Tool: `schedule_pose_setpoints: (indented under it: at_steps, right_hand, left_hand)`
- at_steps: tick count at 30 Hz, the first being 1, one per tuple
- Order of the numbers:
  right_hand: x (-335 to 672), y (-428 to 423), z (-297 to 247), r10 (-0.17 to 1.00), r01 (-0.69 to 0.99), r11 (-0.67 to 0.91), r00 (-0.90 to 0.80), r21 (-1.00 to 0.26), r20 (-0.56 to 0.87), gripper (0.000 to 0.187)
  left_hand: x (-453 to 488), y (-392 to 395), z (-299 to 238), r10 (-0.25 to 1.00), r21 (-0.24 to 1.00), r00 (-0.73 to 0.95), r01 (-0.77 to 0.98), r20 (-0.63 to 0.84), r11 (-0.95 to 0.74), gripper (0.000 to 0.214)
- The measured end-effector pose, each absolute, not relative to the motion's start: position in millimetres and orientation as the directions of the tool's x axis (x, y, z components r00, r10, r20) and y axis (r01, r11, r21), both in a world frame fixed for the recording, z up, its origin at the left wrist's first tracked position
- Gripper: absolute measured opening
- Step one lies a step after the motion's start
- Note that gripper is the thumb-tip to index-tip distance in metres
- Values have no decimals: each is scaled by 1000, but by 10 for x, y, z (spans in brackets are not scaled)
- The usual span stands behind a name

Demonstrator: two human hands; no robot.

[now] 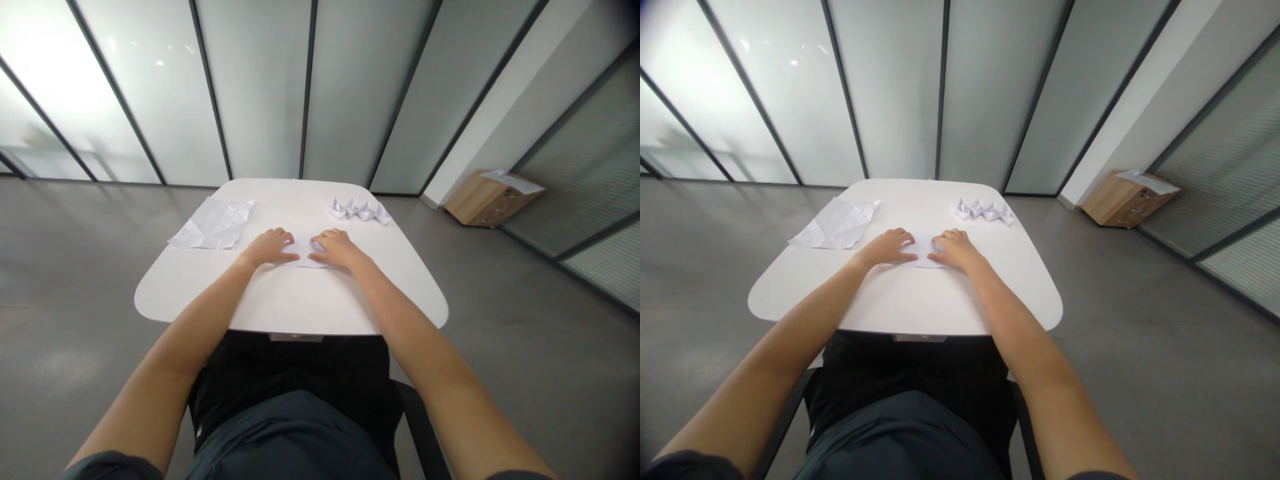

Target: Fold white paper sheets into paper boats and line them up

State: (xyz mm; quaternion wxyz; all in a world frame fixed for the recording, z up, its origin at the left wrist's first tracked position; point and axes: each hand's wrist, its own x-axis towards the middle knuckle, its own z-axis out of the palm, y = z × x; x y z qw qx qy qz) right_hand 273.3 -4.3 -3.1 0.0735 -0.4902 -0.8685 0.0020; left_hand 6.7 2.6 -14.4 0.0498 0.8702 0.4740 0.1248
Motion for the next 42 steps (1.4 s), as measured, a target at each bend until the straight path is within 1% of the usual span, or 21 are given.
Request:
schedule_pose_setpoints:
  at_steps: [2, 4, 6, 8, 11, 14, 15, 17, 21, 26, 35, 42]
  right_hand:
    - [2659, -69, -23, 820, 821, 567, -558, -58, 128, 45]
    - [2564, -97, -24, 807, 811, 584, -573, -46, 147, 37]
    - [2459, -128, -35, 835, 842, 538, -529, -26, 151, 32]
    - [2365, -156, -54, 867, 881, 473, -468, 14, 170, 32]
    - [2287, -158, -98, 877, 902, 430, -428, 37, 217, 35]
    - [2296, -85, -169, 819, 843, 537, -525, 13, 230, 40]
    - [2312, -50, -198, 793, 813, 582, -569, 2, 217, 43]
    - [2348, 22, -253, 794, 802, 596, -585, -23, 165, 52]
    - [2423, 105, -306, 846, 843, 532, -532, -75, 23, 64]
    - [2498, 100, -267, 896, 897, 435, -440, -77, -61, 80]
    - [2634, 118, -223, 927, 932, 355, -360, -69, -103, 96]
    - [2809, 166, -242, 951, 960, 272, -280, -74, -134, 99]
  left_hand:
    - [143, -46, -148, 856, 152, 472, 849, 213, -506, 64]
    - [207, -95, -151, 863, 112, 437, 873, 253, -475, 59]
    - [249, -115, -158, 859, 89, 434, 878, 271, -471, 57]
    - [265, -106, -176, 841, 91, 467, 858, 272, -506, 56]
    - [260, -65, -228, 789, 126, 554, 792, 266, -598, 58]
    - [248, -26, -290, 765, 120, 599, 763, 237, -635, 68]
    - [246, -18, -305, 773, 110, 599, 771, 211, -628, 73]
    - [243, -9, -320, 801, 95, 580, 798, 148, -595, 80]
    - [231, -6, -307, 861, 95, 500, 857, 90, -507, 94]
    - [212, -16, -282, 897, 116, 435, 889, 81, -442, 109]
    - [103, -11, -263, 934, 113, 353, 928, 49, -356, 118]
    - [-125, 90, -258, 964, 99, 265, 959, 2, -264, 116]
